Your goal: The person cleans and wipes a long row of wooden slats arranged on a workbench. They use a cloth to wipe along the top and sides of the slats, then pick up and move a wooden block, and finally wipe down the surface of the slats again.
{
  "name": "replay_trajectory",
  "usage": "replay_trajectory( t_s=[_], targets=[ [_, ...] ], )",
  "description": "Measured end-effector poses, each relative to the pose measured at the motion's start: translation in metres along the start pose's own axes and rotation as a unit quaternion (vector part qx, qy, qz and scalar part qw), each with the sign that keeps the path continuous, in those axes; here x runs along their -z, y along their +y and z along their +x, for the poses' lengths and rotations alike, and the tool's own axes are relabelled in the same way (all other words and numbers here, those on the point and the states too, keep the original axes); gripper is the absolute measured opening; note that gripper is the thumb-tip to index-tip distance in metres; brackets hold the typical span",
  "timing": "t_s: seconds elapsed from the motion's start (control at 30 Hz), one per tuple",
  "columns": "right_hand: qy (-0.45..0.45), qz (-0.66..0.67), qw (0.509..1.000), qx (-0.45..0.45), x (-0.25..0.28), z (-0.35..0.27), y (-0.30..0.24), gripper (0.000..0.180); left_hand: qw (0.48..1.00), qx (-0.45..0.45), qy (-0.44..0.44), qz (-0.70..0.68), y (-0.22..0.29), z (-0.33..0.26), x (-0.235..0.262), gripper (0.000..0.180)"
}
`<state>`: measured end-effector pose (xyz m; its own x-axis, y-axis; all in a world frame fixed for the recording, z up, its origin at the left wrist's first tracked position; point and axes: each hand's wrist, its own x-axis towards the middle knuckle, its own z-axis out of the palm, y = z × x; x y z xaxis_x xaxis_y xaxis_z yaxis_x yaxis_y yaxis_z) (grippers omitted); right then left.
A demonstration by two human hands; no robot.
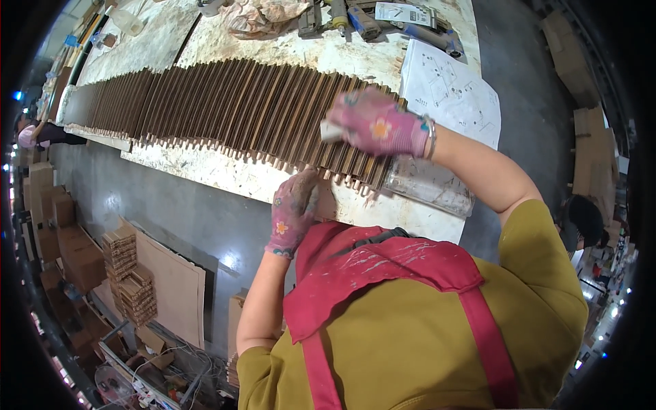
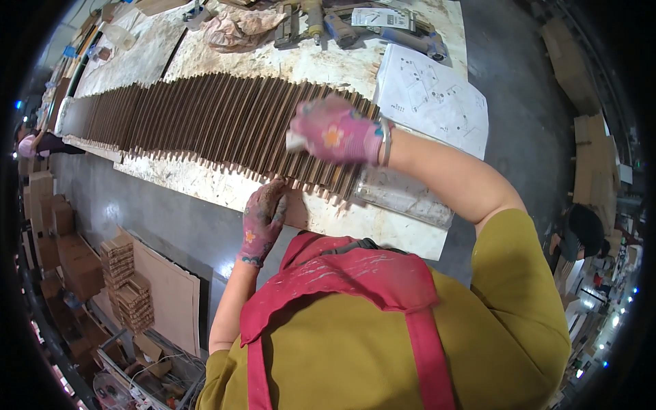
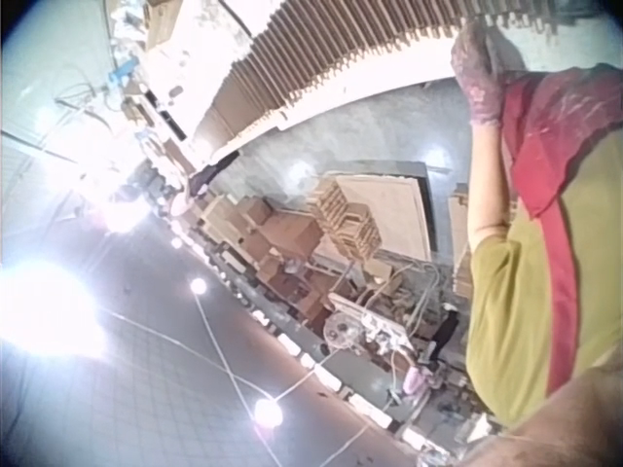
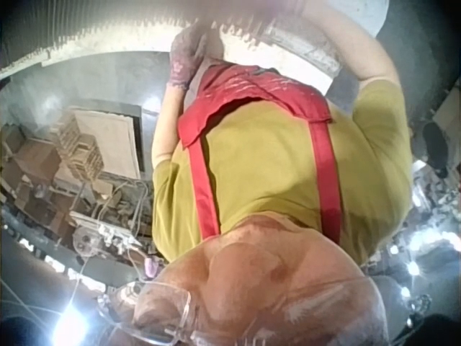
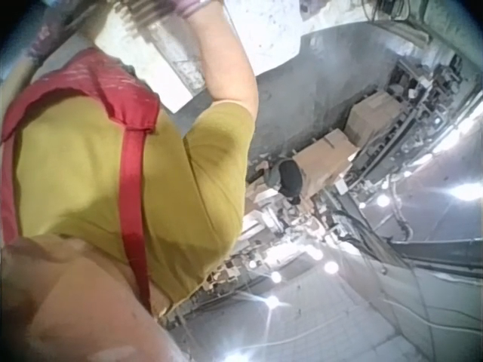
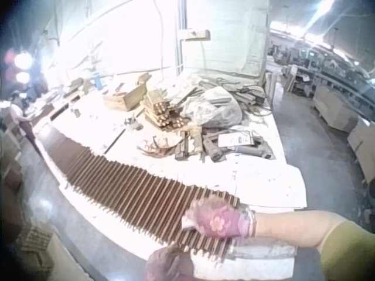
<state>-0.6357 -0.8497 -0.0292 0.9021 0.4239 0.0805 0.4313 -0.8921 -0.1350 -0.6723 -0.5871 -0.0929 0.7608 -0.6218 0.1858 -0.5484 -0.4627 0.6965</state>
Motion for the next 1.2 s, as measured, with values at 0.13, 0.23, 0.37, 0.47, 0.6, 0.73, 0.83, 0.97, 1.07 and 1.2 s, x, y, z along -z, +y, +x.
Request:
replay_trajectory(
  t_s=[0.13, 0.23, 0.37, 0.47, 0.6, 0.73, 0.83, 0.97, 1.07, 1.2],
  targets=[
    [0.099, 0.072, 0.982, -0.141, -0.018, 0.009, 0.061, 0.010, 1.000, -0.005, -0.020, -0.001, 0.003, 0.003, 0.001, 0.029],
    [0.183, 0.057, 0.979, 0.063, -0.039, -0.010, 0.028, 0.019, 1.000, -0.004, -0.010, -0.005, -0.002, 0.003, -0.003, 0.031],
    [0.025, 0.114, 0.987, 0.108, -0.005, -0.033, -0.025, 0.022, 1.000, -0.003, 0.018, -0.019, 0.004, 0.000, -0.002, 0.028],
    [0.155, 0.108, 0.982, 0.020, -0.010, -0.014, 0.033, 0.019, 0.998, 0.020, 0.028, -0.054, 0.002, -0.012, -0.005, 0.028],
    [0.139, 0.014, 0.986, -0.095, -0.030, -0.024, 0.050, 0.022, 0.995, 0.010, 0.022, -0.101, 0.015, -0.009, -0.015, 0.026],
    [0.061, 0.043, 0.992, 0.100, -0.005, -0.042, -0.001, 0.019, 0.997, 0.005, 0.024, -0.068, 0.014, -0.006, -0.020, 0.024],
    [0.104, 0.103, 0.987, -0.060, -0.005, -0.019, 0.037, 0.020, 0.992, 0.020, 0.020, -0.121, 0.008, -0.008, -0.024, 0.024],
    [0.115, -0.048, 0.990, -0.070, -0.015, -0.012, 0.026, 0.022, 0.969, 0.126, 0.015, -0.212, 0.013, -0.012, -0.024, 0.030],
    [0.033, 0.046, 0.998, 0.021, -0.020, -0.037, -0.030, 0.030, 0.908, 0.204, 0.024, -0.365, 0.003, -0.018, -0.031, 0.034],
    [0.025, 0.084, 0.987, 0.132, -0.005, -0.049, -0.029, 0.031, 0.866, 0.227, 0.026, -0.444, 0.008, -0.017, -0.028, 0.035]
  ],
)
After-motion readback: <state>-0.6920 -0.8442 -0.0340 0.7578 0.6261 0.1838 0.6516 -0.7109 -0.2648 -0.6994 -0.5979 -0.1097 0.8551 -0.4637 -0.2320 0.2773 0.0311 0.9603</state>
